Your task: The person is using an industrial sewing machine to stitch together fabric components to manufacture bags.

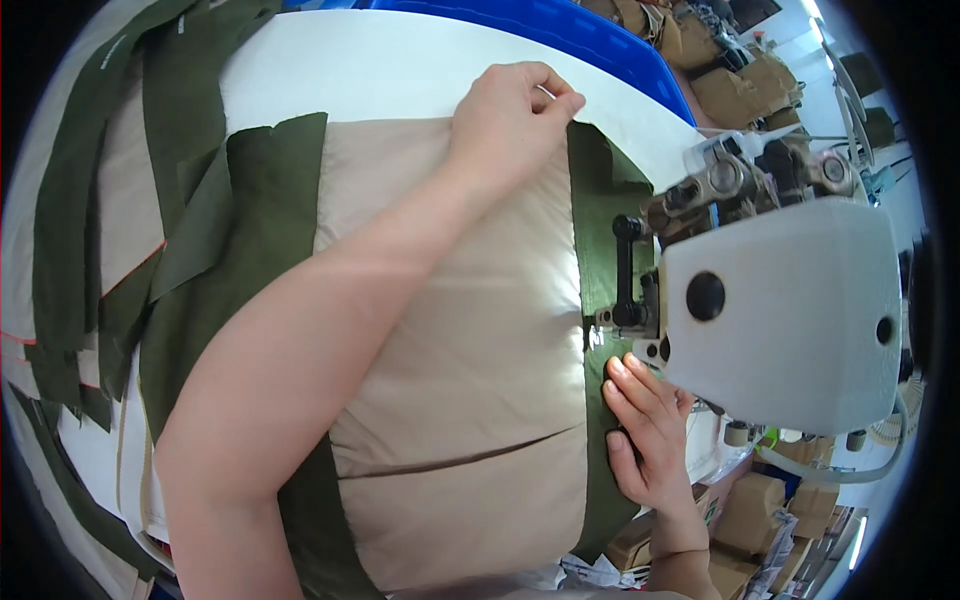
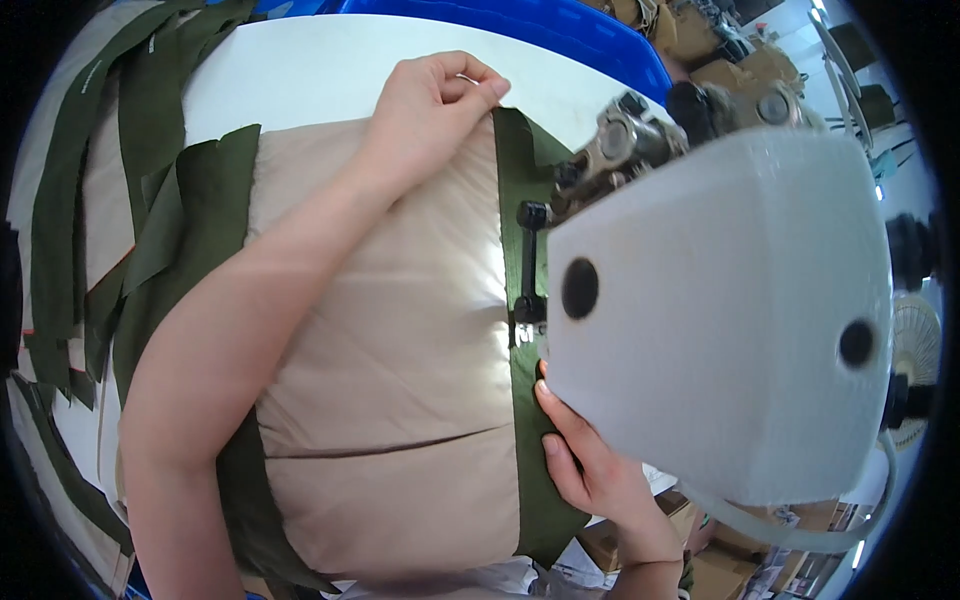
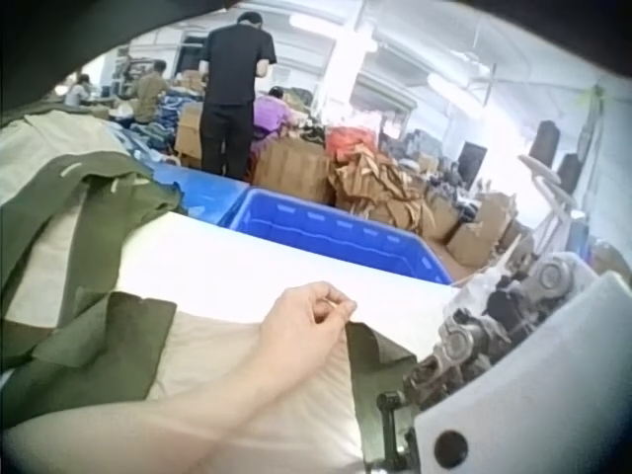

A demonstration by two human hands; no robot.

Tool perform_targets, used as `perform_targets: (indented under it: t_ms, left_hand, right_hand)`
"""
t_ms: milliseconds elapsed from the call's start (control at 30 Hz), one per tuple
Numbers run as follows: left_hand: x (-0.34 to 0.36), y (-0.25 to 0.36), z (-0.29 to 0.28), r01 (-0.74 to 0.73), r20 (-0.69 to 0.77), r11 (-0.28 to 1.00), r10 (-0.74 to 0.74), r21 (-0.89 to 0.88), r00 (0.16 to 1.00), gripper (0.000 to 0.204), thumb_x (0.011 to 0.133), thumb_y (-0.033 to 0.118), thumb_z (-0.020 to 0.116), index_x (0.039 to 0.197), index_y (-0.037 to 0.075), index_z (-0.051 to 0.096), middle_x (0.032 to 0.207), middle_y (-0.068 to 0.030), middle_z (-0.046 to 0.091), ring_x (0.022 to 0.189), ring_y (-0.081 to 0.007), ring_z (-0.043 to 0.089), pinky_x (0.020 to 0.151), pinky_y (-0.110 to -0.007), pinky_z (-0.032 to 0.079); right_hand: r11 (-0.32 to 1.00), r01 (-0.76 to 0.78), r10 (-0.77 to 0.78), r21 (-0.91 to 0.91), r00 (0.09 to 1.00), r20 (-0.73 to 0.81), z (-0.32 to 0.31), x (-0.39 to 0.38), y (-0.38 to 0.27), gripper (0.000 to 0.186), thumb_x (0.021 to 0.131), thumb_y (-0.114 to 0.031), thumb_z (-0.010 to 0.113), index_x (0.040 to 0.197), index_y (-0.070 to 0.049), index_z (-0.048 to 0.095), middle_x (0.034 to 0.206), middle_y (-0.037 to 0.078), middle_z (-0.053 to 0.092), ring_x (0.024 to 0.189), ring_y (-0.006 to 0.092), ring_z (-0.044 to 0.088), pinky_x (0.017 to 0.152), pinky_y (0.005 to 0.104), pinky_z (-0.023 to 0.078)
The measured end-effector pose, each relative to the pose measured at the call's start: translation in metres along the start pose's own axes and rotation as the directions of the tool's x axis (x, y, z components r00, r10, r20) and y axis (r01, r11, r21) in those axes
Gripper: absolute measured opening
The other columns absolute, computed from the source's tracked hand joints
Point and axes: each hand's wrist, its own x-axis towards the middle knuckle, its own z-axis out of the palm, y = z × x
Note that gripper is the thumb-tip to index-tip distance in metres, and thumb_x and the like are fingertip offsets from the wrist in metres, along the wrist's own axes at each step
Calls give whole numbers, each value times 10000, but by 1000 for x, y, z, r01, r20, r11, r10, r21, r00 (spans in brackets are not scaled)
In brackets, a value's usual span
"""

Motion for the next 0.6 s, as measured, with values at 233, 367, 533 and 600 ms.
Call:
perform_targets:
  t_ms: [233,367,533,600]
  left_hand:
    - [-4,-14,-27,-179,204,978,198,-108,959,311,1080,290,686,1275,63,769,1073,-131,816,987,-195,762,934,-346,582]
    - [-37,31,-37,-202,207,967,168,156,964,342,1103,245,637,1362,35,713,1315,-153,744,1064,-209,748,971,-346,572]
    - [-176,80,-41,-186,93,884,161,430,983,354,1084,211,626,1416,97,672,1539,-207,590,1455,-388,536,1219,-502,387]
    - [-221,106,-47,-120,106,790,70,601,992,405,1088,248,632,1471,115,635,1620,-216,503,1515,-397,472,1251,-577,304]
  right_hand:
    - [985,172,-171,17,984,-52,0,7,4,437,1033,-138,663,1456,-29,678,1533,167,639,1418,370,606,1115,466,489]
    - [984,177,-177,-11,981,-84,3,0,10,471,1060,-238,640,1489,-44,641,1613,121,590,1528,279,522,1113,417,367]
    - [975,211,-219,-70,964,-152,12,-5,16,498,1080,-303,637,1507,-47,622,1621,116,573,1550,274,481,1260,504,268]
    - [970,236,-243,-60,951,-193,13,-8,17,506,1082,-303,637,1520,-50,610,1633,110,561,1557,273,471,1264,502,265]
